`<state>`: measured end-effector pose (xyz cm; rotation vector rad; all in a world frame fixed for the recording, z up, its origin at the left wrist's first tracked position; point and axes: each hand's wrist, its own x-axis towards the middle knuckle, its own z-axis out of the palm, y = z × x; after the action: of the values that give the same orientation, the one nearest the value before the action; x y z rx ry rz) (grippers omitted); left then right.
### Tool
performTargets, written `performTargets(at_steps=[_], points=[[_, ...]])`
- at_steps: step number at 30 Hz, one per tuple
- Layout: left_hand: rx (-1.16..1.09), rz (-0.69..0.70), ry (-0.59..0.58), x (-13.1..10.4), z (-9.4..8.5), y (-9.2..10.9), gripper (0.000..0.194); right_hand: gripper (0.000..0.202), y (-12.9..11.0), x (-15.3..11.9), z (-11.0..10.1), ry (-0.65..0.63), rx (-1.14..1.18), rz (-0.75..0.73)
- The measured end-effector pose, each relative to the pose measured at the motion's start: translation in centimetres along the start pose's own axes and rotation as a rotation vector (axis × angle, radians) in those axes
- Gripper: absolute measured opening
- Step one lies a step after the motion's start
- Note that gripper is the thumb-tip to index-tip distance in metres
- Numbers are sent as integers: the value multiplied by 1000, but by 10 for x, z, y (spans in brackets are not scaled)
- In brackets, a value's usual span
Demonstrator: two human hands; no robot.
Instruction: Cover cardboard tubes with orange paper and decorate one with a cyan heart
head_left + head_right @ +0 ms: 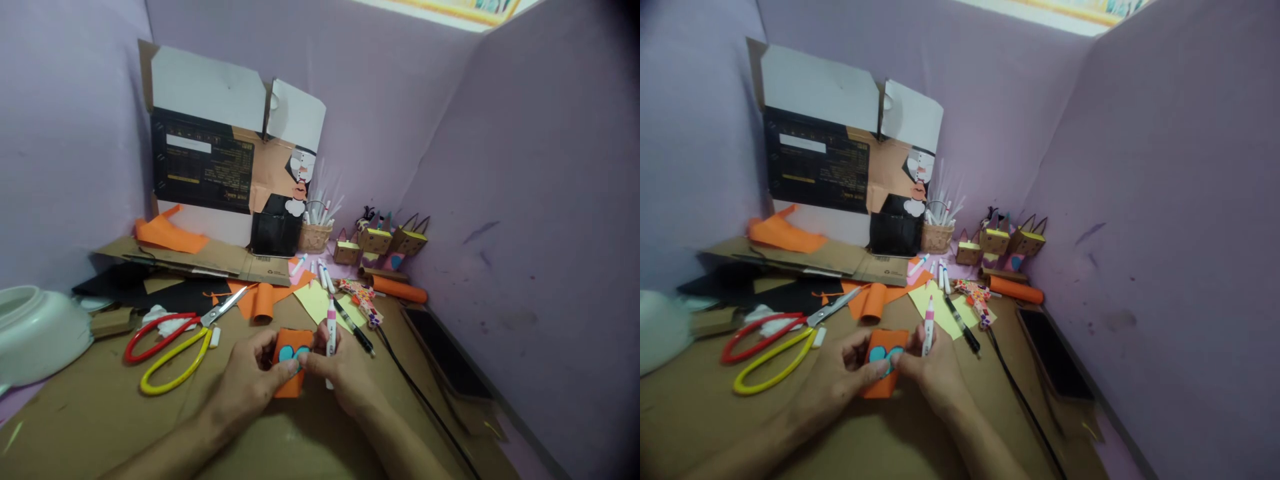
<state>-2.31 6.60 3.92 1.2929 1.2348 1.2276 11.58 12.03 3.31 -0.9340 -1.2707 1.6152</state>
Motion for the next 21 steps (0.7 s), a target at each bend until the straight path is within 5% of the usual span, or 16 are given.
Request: performTargets(at_steps=[4,6,10,21], points=[[313,157,87,-7,-3,-6,13,36,-2,-3,-1,-49,-29,-100],[416,368,95,-9,-7,-8,7,34,-2,-6,-2,-101,-65,-193],[437,744,145,-7,-11,-8,25,33,-1,-12,-5,-100,-277,-359],[547,714,190,-9,-9,-4,23,30,1,-11,-4,-84,-228,-332]])
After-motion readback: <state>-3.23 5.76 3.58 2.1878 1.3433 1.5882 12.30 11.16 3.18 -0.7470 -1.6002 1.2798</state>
